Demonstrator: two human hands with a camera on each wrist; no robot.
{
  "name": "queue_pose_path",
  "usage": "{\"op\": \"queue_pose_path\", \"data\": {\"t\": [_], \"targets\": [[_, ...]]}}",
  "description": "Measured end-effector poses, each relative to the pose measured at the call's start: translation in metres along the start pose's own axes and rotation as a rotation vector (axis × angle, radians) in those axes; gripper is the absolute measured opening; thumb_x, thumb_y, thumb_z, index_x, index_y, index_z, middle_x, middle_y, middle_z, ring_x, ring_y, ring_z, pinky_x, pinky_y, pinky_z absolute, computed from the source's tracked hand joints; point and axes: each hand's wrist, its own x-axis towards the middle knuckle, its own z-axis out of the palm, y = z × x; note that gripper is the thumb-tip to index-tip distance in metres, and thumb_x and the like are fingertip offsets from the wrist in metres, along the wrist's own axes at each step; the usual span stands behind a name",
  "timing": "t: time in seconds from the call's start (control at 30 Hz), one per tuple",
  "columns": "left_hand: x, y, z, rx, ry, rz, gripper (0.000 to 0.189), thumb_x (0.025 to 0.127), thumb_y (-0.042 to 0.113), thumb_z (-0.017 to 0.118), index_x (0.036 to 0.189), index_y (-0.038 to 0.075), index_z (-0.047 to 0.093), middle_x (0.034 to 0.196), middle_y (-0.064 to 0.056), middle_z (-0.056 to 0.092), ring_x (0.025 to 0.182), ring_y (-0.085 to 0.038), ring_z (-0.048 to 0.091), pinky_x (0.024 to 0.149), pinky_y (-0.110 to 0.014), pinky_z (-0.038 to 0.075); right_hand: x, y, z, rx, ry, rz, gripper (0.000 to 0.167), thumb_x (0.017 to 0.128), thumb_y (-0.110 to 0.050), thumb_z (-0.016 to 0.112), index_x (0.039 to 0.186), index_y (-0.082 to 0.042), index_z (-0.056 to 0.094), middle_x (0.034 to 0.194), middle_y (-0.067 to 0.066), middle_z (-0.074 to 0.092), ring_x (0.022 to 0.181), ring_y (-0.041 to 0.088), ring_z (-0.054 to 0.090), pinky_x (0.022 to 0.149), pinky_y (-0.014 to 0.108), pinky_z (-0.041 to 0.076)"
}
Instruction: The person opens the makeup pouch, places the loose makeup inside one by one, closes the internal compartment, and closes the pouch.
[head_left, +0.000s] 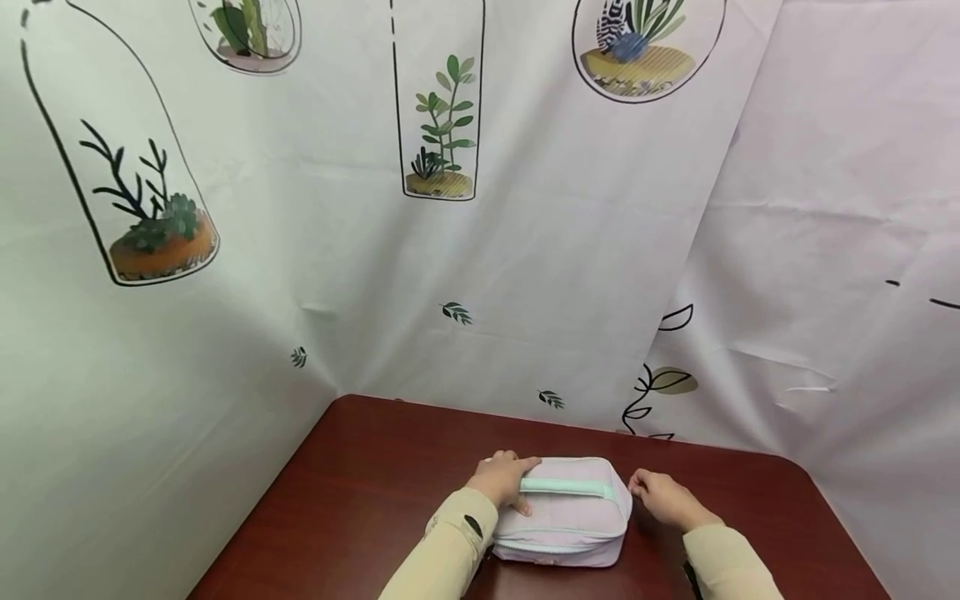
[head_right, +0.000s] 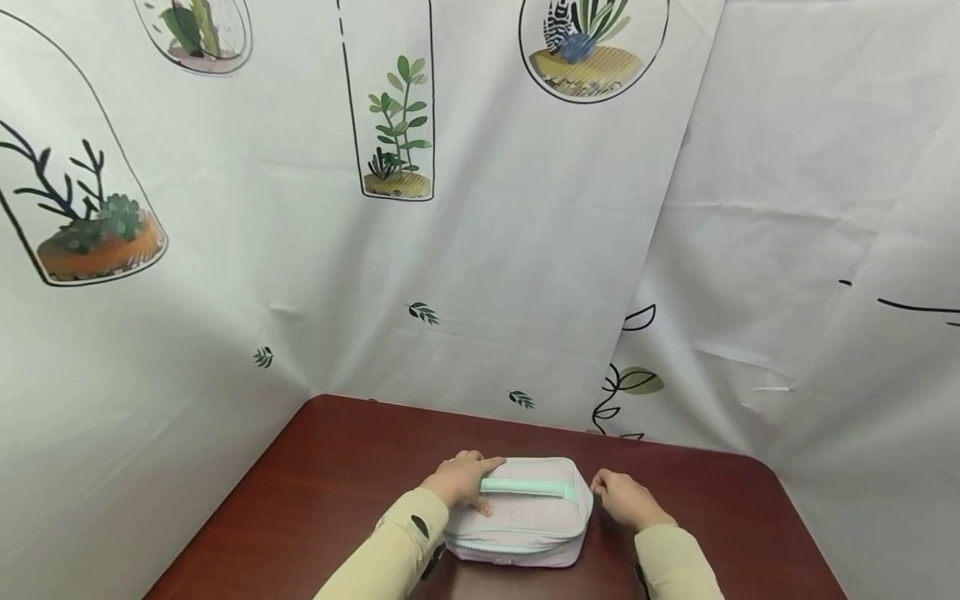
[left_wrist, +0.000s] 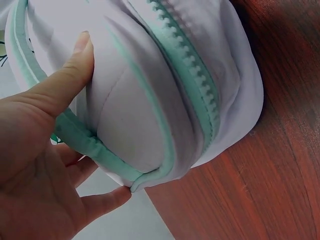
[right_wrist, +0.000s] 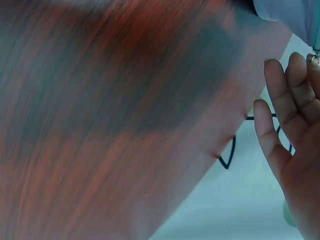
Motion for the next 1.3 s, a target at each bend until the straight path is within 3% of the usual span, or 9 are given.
{"op": "queue_pose_path", "data": {"t": [0.33,0.77,1.0,1.3], "targets": [[-0.001,0.001,-0.005,0.067,-0.003,-0.081,0.084,0.055,0.045,0.080,0.133,0.035,0.050,0.110,-0.007,0.055,0.095,-0.022,0.048,0.071,-0.037,0.044,0.000,-0.007,-0.002,-0.084,0.011,-0.026,0.010,0.088,-0.004,0.057,0.080,-0.011,0.055,0.066,-0.003,0.046,0.061,0.012,0.043,0.057,0.032,0.036],[0.002,0.009,0.002,0.129,-0.042,-0.183,0.087,0.055,0.055,0.074,0.136,0.039,0.045,0.116,-0.009,0.052,0.099,-0.023,0.046,0.071,-0.034,0.041,0.000,-0.008,-0.004,-0.167,0.018,0.004,0.006,0.090,-0.008,0.056,0.085,-0.011,0.056,0.075,-0.001,0.057,0.067,0.013,0.050,0.060,0.040,0.043],[0.003,0.011,0.002,0.175,-0.065,-0.207,0.088,0.056,0.058,0.071,0.137,0.040,0.043,0.114,-0.008,0.052,0.098,-0.022,0.047,0.067,-0.032,0.041,0.000,-0.010,-0.004,-0.154,0.019,0.004,0.005,0.090,-0.008,0.056,0.086,-0.010,0.057,0.077,0.000,0.058,0.068,0.013,0.051,0.060,0.040,0.043],[0.002,0.011,0.005,0.241,-0.040,-0.219,0.086,0.059,0.063,0.067,0.137,0.039,0.043,0.111,-0.009,0.055,0.093,-0.023,0.049,0.060,-0.032,0.044,-0.001,-0.013,-0.004,-0.158,0.055,-0.017,0.005,0.089,-0.008,0.057,0.085,-0.009,0.057,0.079,0.002,0.060,0.071,0.017,0.056,0.062,0.042,0.045]]}}
